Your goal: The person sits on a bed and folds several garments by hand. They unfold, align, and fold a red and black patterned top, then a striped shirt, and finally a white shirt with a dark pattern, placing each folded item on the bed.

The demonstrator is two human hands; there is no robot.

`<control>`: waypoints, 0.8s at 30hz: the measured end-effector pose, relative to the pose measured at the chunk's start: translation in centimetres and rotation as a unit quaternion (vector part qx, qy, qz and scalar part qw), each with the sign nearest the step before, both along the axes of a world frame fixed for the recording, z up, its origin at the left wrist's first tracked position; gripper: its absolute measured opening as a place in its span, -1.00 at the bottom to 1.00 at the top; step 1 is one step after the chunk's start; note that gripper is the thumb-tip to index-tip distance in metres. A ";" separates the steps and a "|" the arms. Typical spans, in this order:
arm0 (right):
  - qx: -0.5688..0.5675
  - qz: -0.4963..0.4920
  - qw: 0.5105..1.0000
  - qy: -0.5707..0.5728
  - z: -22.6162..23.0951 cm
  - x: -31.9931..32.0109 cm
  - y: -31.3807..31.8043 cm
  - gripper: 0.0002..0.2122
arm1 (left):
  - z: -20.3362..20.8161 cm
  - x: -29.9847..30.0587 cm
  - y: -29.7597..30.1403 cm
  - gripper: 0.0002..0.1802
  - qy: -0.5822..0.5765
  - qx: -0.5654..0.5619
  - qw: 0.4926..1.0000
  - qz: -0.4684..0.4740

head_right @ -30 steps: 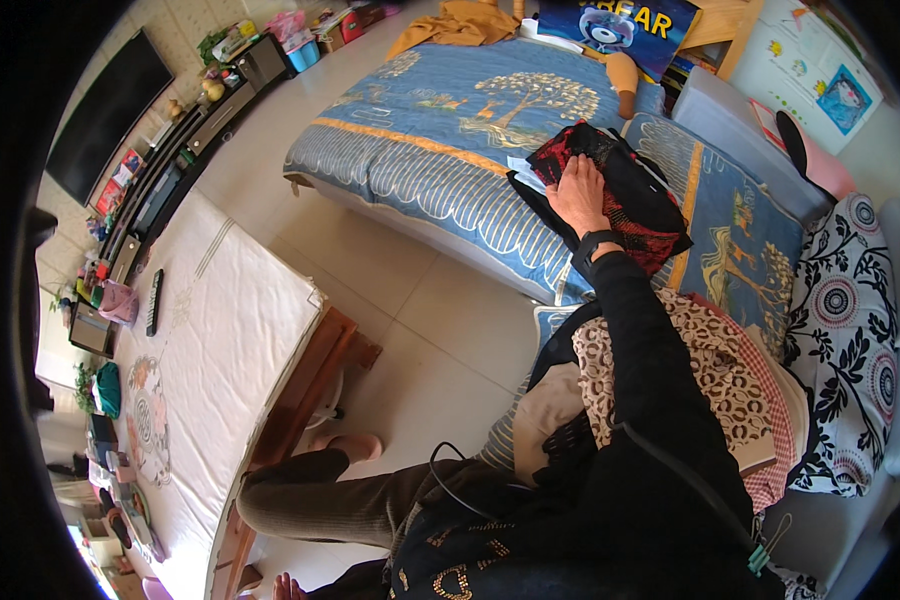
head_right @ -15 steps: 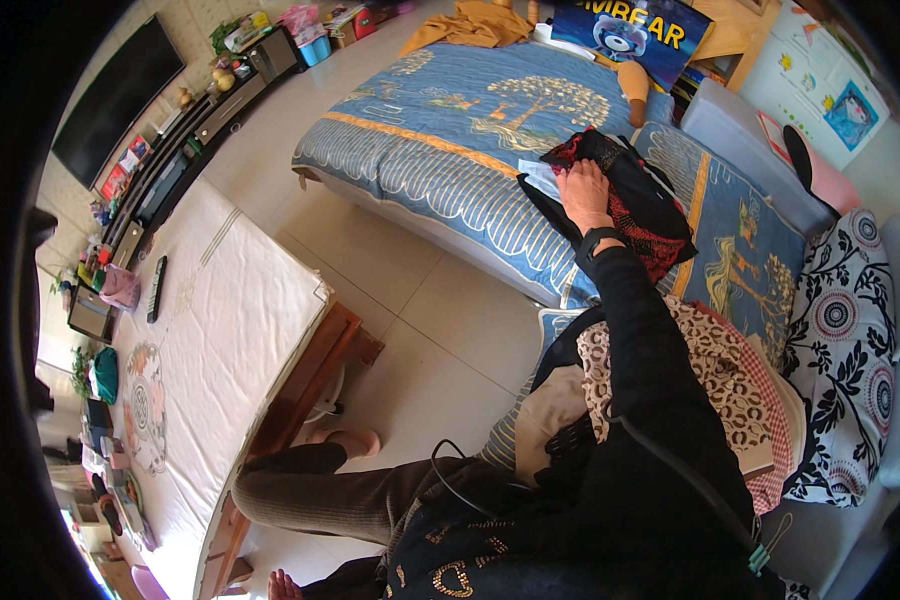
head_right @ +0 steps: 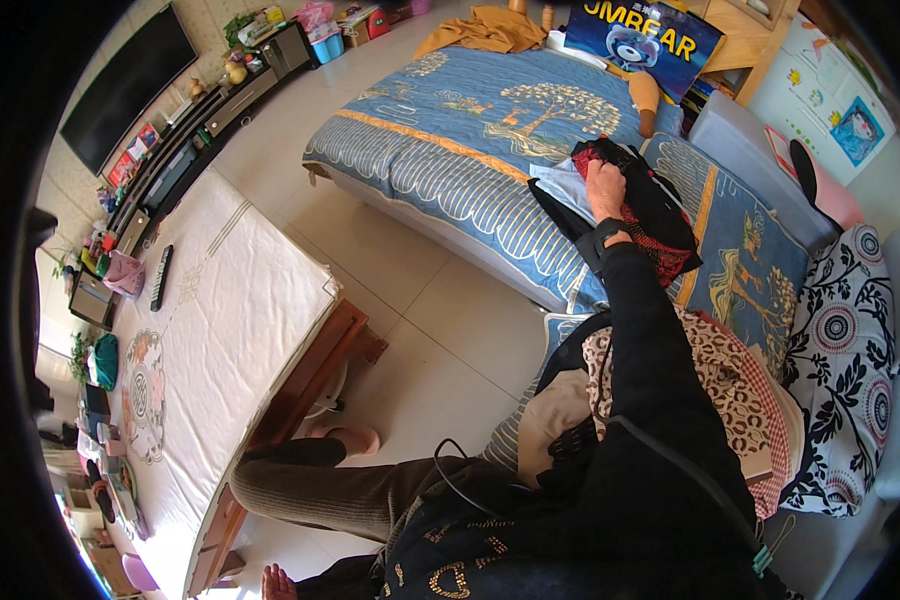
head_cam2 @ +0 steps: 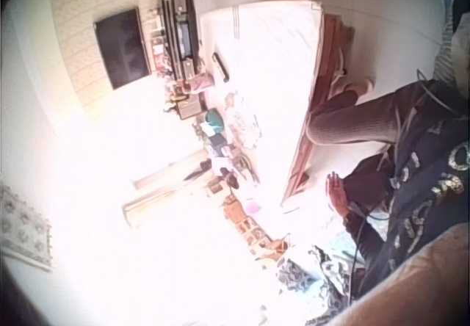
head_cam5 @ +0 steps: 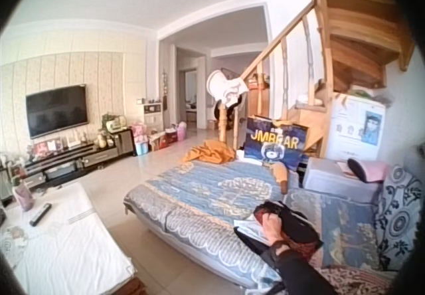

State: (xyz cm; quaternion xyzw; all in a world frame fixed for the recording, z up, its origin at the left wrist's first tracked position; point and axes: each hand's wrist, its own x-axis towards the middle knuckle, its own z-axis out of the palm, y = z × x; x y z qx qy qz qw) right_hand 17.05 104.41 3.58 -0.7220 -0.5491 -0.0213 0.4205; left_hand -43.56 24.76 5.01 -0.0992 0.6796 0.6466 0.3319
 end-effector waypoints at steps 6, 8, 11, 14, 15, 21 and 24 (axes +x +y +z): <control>0.054 -0.009 0.998 -0.017 -0.6 -2.6 1.7 -0.57 | -0.3 -0.4 -0.4 -0.45 0.004 0.000 1.000 -0.008; 0.093 0.008 0.994 -0.055 -1.4 -3.4 2.1 -0.67 | 0.0 -0.4 -0.1 -0.46 -0.006 -0.002 1.000 -0.002; 0.094 0.070 0.986 -0.116 -2.8 -4.0 1.9 -0.75 | 0.7 -0.1 0.8 -0.46 -0.011 -0.013 1.000 0.000; -0.006 0.114 0.959 -0.260 -2.3 -4.0 0.8 -0.56 | 1.1 0.6 1.3 -0.46 0.015 -0.038 0.999 0.000; -0.092 0.124 0.947 -0.283 -1.9 -3.8 0.1 -0.50 | 1.1 0.7 1.2 -0.46 0.013 -0.041 0.999 0.003; 0.045 0.083 0.967 -0.237 2.0 0.9 -2.6 -0.31 | -0.7 -0.8 -0.5 -0.46 0.037 -0.034 0.998 -0.028; -0.237 -0.013 0.934 -0.268 -0.1 3.0 -3.3 -0.34 | -0.5 -1.1 0.1 -0.51 0.033 0.036 0.999 -0.010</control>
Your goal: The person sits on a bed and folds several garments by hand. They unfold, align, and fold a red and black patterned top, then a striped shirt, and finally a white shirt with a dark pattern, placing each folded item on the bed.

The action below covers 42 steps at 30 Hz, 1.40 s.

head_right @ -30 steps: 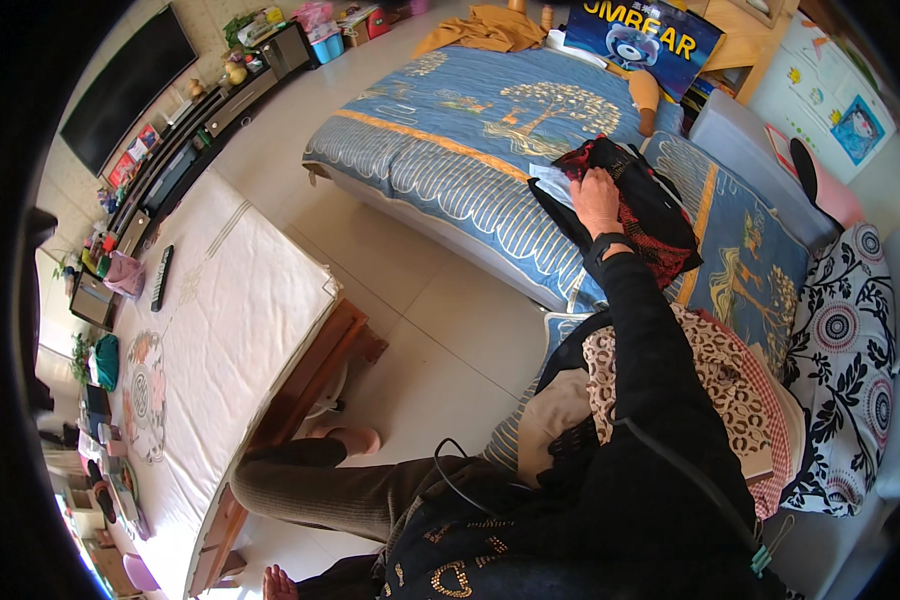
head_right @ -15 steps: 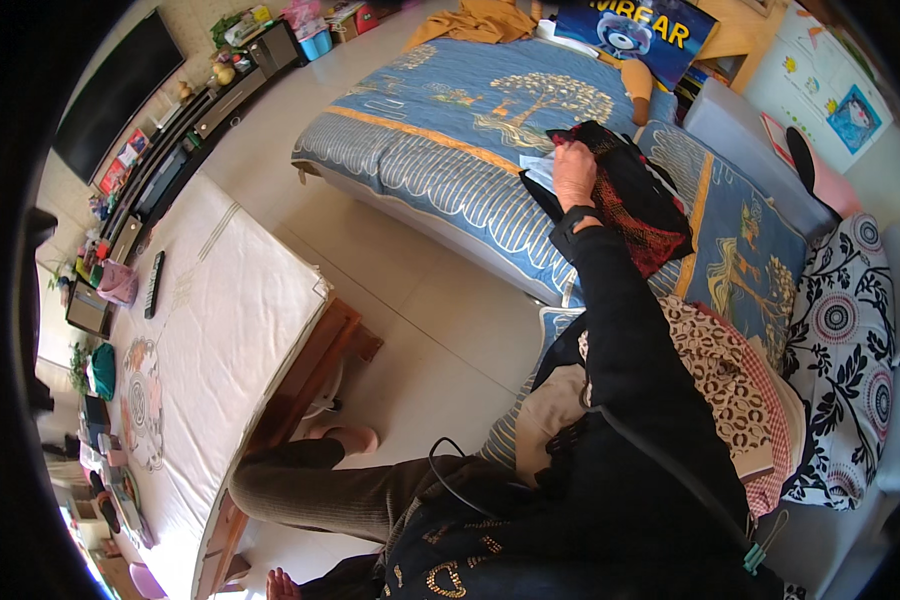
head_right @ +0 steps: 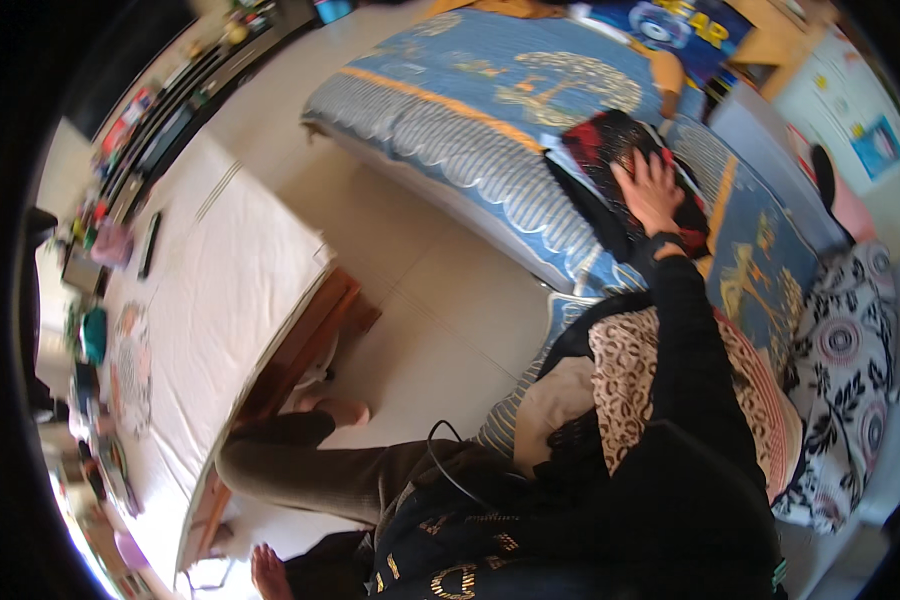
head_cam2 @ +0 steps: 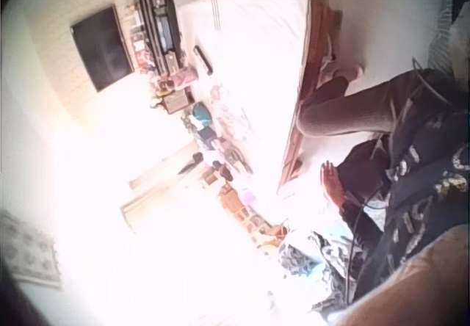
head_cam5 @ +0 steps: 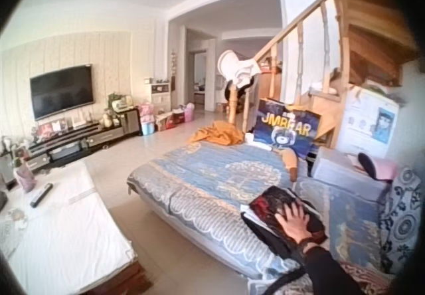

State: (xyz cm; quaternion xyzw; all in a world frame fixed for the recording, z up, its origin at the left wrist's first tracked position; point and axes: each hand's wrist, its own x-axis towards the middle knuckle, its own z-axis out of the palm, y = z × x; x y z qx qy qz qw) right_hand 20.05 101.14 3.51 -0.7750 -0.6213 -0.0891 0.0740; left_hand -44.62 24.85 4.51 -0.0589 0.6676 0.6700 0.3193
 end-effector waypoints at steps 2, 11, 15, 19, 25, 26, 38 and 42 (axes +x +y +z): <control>0.070 0.152 0.953 -0.254 -0.1 -0.2 -0.7 -0.44 | 1.2 0.5 1.0 -0.55 0.021 0.069 0.996 -0.052; 0.123 0.394 0.911 0.025 11.6 -12.2 -15.0 -0.48 | 4.4 5.9 -0.7 -0.81 0.386 -0.062 0.892 0.227; 0.160 0.468 0.867 0.059 10.1 -19.2 -16.8 -0.54 | 0.2 9.0 -10.9 -0.73 0.400 -0.340 0.792 0.313; 0.171 0.546 0.811 0.119 9.6 -26.1 -18.1 -0.60 | -5.5 17.1 -19.1 -0.29 0.230 -0.661 0.692 0.178; 0.000 0.730 0.615 0.299 7.7 -40.0 -25.1 -0.68 | -8.4 19.0 -21.7 -0.17 0.310 -0.654 0.670 0.167; -0.042 0.745 0.578 0.330 7.4 -42.7 -27.1 -0.69 | -8.2 18.6 -21.9 -0.17 0.284 -0.657 0.680 0.158; -0.165 0.975 0.141 0.041 9.0 -59.7 -56.6 -0.76 | -8.0 12.5 -33.0 -0.25 0.205 -0.711 0.636 0.217; -0.197 0.969 0.122 0.086 7.6 -61.4 -57.7 -0.82 | -6.1 11.1 -40.6 -0.20 0.211 -0.870 0.410 0.177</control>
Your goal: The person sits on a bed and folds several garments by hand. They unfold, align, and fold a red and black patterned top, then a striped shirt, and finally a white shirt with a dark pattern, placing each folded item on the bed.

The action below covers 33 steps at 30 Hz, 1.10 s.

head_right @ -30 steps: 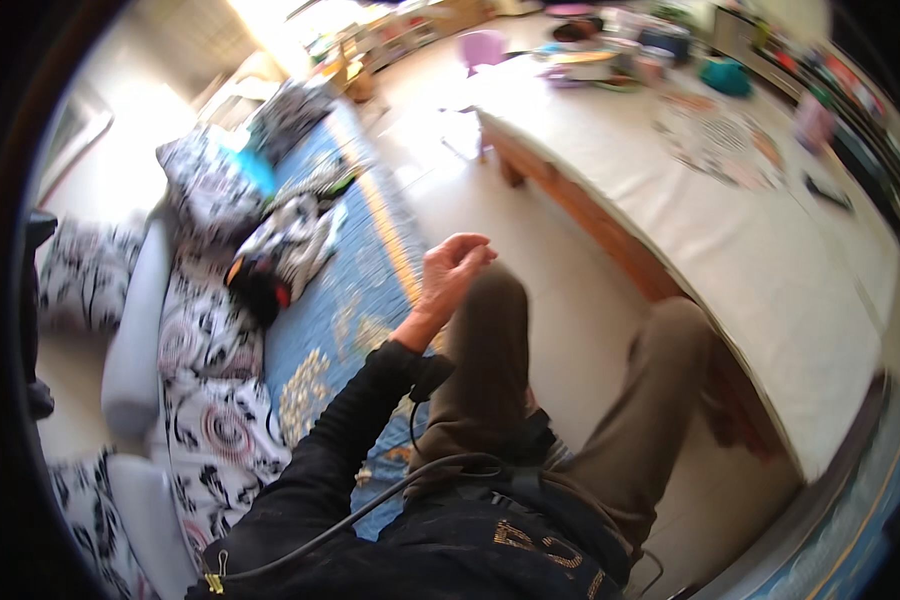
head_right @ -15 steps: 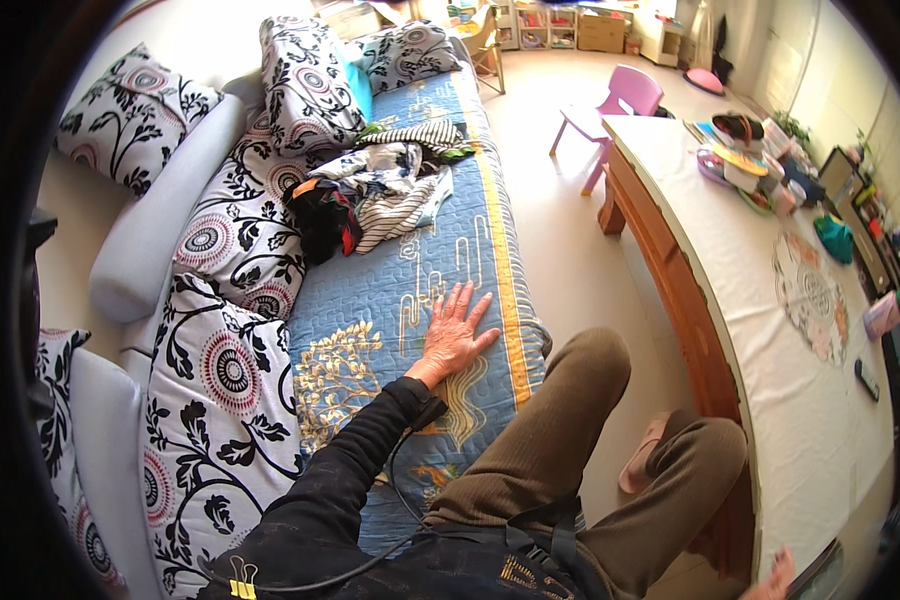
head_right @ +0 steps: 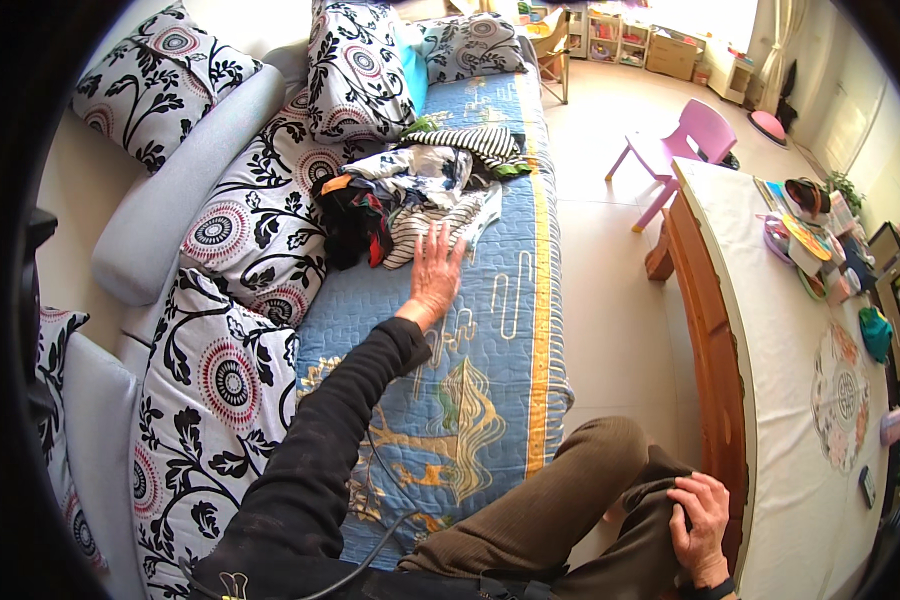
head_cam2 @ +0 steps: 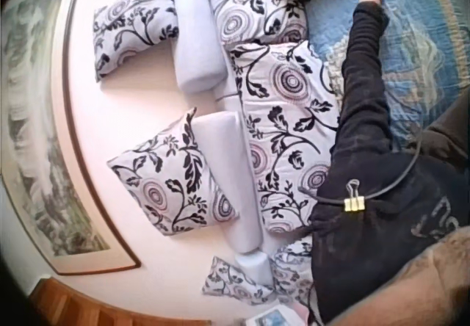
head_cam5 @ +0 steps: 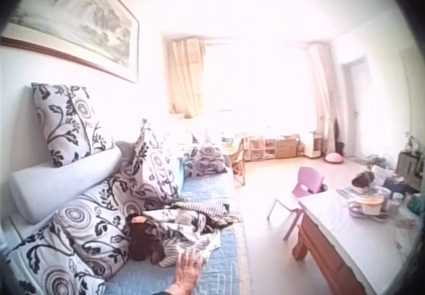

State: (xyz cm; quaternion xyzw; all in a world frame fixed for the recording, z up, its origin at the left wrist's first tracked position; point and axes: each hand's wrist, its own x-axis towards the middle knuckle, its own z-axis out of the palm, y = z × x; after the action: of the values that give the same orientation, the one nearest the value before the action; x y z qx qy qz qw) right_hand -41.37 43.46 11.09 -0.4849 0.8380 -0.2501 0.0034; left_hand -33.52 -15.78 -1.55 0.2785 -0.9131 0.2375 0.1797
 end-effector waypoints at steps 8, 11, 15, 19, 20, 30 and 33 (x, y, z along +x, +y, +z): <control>-0.001 0.040 0.999 -0.034 0.8 -2.3 -1.9 -0.76 | 3.8 -4.9 -9.9 0.34 -0.101 0.165 0.978 0.079; -0.003 0.040 0.998 -0.043 1.0 -2.9 -2.1 -0.77 | 2.9 -6.6 -11.6 -0.10 -0.077 0.117 0.986 0.086; 0.009 -0.012 0.998 -0.053 0.2 -3.2 -2.1 -0.80 | 2.9 -7.4 -12.6 -0.63 0.024 0.143 0.986 0.078; -0.011 -0.022 0.998 -0.052 -0.4 -3.3 -2.0 -0.80 | 5.2 -3.6 -10.6 -0.60 0.014 0.086 0.996 -0.004; -0.011 -0.020 0.998 -0.055 -0.5 -3.3 -2.0 -0.80 | 5.7 -1.7 -9.5 -0.55 0.041 0.069 0.996 -0.034; -0.021 -0.009 0.997 -0.068 -0.6 -2.1 -3.2 -0.81 | -1.5 10.2 4.8 -0.25 0.159 0.167 0.972 -0.053; -0.028 -0.002 0.998 -0.061 -0.6 -1.7 -3.7 -0.82 | -1.8 10.2 4.8 -0.19 0.123 0.151 0.980 -0.041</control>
State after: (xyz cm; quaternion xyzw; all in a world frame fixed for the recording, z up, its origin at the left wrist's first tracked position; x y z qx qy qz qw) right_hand -43.04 39.79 10.46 -0.4666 0.8302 -0.3024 0.0408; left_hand -23.28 -11.02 -3.34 0.2918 -0.9201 0.0533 0.2559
